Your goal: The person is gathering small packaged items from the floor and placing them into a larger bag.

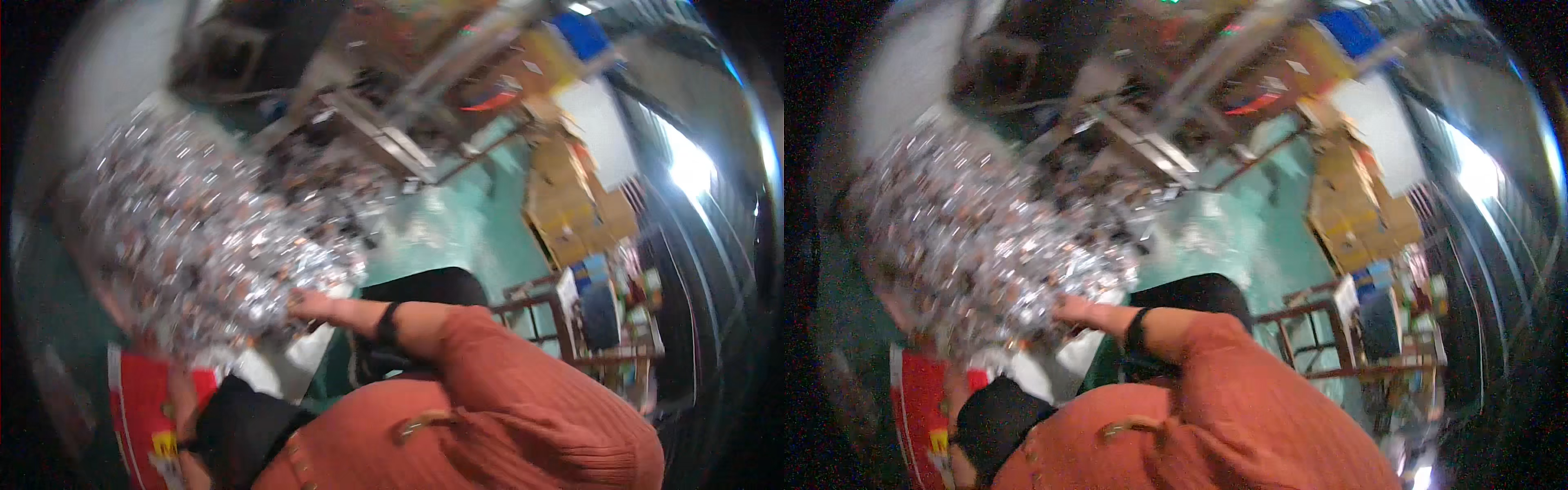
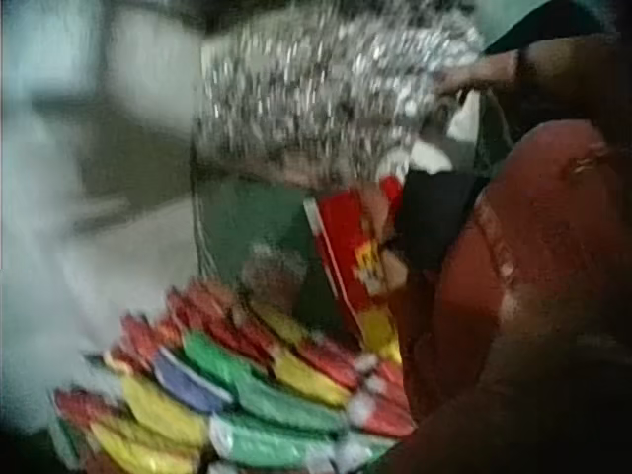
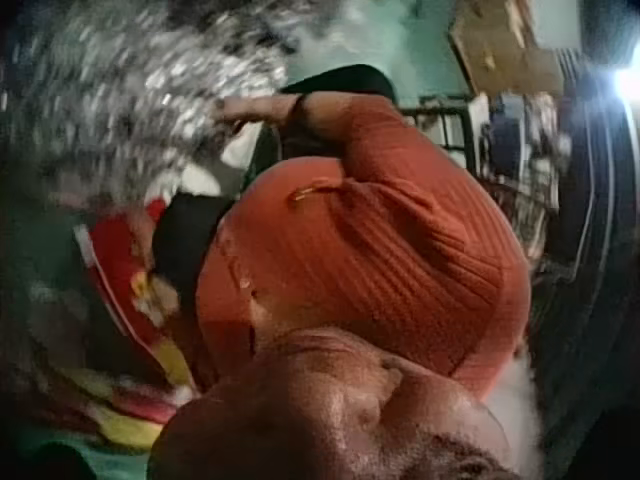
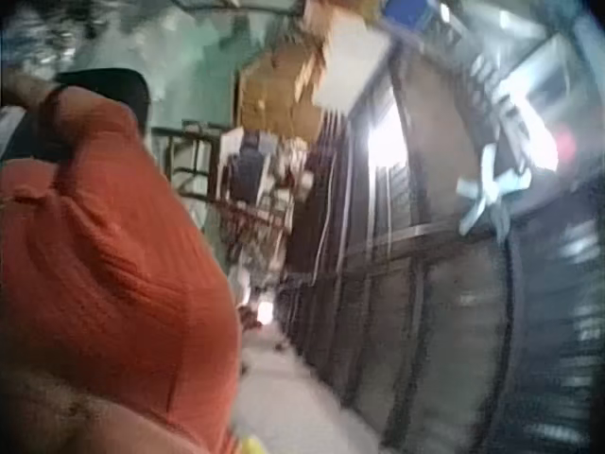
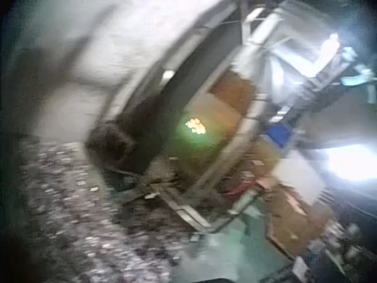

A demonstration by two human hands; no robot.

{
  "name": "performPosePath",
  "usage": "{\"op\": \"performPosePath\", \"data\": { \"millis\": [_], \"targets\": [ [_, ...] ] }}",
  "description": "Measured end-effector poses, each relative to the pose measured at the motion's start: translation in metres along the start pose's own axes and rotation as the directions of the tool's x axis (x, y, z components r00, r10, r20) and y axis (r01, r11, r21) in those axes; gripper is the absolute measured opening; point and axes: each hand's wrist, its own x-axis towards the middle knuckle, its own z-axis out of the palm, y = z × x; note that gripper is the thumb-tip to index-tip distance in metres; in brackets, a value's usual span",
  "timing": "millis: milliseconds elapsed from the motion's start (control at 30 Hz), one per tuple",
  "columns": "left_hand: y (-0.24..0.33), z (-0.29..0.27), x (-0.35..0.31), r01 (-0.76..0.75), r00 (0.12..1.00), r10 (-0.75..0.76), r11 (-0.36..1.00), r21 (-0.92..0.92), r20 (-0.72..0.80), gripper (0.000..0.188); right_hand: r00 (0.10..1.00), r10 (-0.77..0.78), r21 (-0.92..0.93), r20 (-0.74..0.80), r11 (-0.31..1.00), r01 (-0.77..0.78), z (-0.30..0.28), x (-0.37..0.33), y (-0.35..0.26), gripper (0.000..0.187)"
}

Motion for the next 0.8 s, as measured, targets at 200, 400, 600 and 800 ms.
{"op": "performPosePath", "data": {
  "millis": [200,400,600,800],
  "targets": [
    [0.091,-0.019,0.148,-0.174,0.982,0.154,0.959,-0.223,-0.107,0.034,0.967,-0.195,0.075,-0.164,0.975,0.209,-0.005,-0.032,0.002,0.037],
    [0.143,-0.033,0.183,-0.168,0.985,0.138,0.903,-0.395,-0.103,0.034,0.969,-0.206,0.091,-0.134,0.971,0.219,-0.002,-0.050,-0.004,0.066],
    [0.223,-0.055,0.225,-0.185,0.982,0.176,0.800,-0.571,-0.072,0.035,0.970,-0.183,0.155,-0.160,0.966,0.208,-0.034,-0.040,0.015,0.061],
    [0.273,-0.051,0.224,-0.102,0.983,0.180,0.705,-0.702,0.038,0.035,0.977,-0.187,0.129,-0.107,0.971,0.200,-0.025,-0.062,-0.008,0.071]
  ]
}}
